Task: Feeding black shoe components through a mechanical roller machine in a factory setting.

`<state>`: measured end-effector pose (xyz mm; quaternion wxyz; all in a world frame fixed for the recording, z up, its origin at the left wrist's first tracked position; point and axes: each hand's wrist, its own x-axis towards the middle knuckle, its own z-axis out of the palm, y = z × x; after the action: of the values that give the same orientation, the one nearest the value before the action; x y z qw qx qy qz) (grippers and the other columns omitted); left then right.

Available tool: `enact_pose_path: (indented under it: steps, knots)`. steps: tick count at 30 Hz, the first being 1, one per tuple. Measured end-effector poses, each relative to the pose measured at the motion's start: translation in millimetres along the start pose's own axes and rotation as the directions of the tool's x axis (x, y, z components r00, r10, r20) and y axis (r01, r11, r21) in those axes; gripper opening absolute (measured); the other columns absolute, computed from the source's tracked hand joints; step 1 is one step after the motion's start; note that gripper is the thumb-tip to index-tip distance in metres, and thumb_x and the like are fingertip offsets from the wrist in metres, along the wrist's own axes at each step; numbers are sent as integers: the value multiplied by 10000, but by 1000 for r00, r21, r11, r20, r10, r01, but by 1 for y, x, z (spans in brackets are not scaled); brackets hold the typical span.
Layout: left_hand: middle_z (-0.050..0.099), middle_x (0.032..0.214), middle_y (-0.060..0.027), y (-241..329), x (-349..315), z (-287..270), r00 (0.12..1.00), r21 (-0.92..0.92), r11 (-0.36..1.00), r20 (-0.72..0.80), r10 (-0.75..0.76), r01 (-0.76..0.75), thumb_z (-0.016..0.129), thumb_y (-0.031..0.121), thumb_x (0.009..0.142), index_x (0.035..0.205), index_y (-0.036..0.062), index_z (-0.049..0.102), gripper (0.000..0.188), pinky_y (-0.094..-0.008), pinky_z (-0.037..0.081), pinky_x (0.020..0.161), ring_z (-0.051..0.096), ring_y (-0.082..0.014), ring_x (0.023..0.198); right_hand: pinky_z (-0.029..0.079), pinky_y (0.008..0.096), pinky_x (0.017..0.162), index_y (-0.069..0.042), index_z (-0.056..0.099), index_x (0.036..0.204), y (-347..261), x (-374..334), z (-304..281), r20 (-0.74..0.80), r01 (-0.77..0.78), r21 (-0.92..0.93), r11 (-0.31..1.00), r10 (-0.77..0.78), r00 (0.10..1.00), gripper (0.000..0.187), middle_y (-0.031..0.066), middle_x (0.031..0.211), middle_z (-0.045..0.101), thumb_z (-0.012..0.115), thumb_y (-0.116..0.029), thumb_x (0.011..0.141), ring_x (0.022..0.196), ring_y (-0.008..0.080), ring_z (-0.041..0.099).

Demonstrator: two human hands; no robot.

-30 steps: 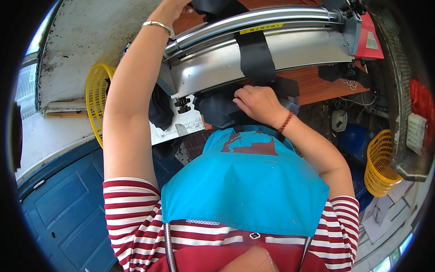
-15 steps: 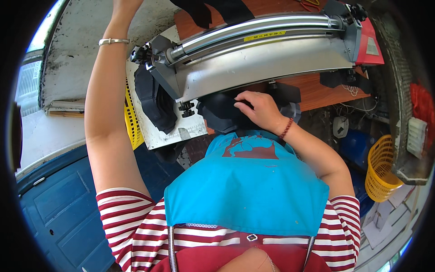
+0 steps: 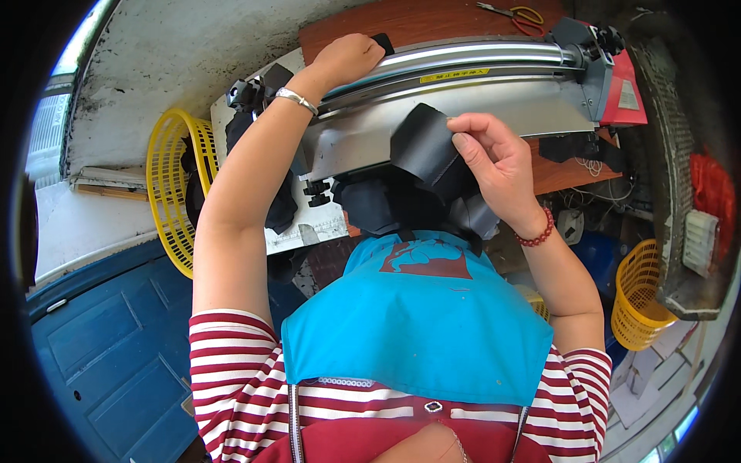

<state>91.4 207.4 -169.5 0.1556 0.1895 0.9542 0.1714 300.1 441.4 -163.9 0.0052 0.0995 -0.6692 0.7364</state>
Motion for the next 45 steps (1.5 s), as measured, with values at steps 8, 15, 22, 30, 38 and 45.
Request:
enact_pose_path:
  steps: [8,15,22,30,38,45]
  knots:
    - [706,1075,-272,-4,-4,10,999,-73,997,31,9,-7,422,433,1012,1096,-49,680,553,-467,492,966,651,-447,1056,487,217,749,29,670,1140,47,26,3,-19,-245,-258,935,249,968,185,10,892,695,602,-71,1001,820,46,608]
    - [724,990,-276,-13,19,12,994,-207,978,107,-5,28,504,544,907,949,-51,753,646,-433,518,923,699,-381,959,545,355,774,-13,702,1049,53,68,4,-26,-17,-586,810,3,1000,149,137,944,744,664,-103,937,854,273,714]
    - [698,742,-90,-65,52,13,957,-461,855,-43,-287,236,741,218,824,944,16,775,237,-380,520,686,689,-212,759,531,389,636,-118,689,1020,31,34,-1,209,357,-891,281,-445,871,169,63,846,619,762,-160,873,747,292,675]
    - [560,753,-58,1,25,-94,894,-719,669,-157,-420,188,658,140,875,847,60,611,96,-357,452,561,529,-183,635,517,426,831,-98,696,1025,149,-33,60,475,391,-749,534,23,880,282,99,1038,646,773,-301,845,998,297,644]
    - [647,901,-116,0,-9,-137,836,-626,779,-449,-316,-41,556,20,898,1233,61,604,341,-386,490,611,580,-200,691,460,450,955,-99,709,1017,170,-32,88,613,513,-740,436,122,781,270,82,1100,621,788,-249,807,1101,295,584]
    - [704,1131,-231,-21,-2,-100,608,232,915,-689,395,-331,516,-44,853,1258,117,711,477,-473,545,858,697,-408,992,542,351,742,-48,676,1099,88,-27,55,385,177,-387,905,-16,923,255,102,952,714,763,-154,884,793,257,680]
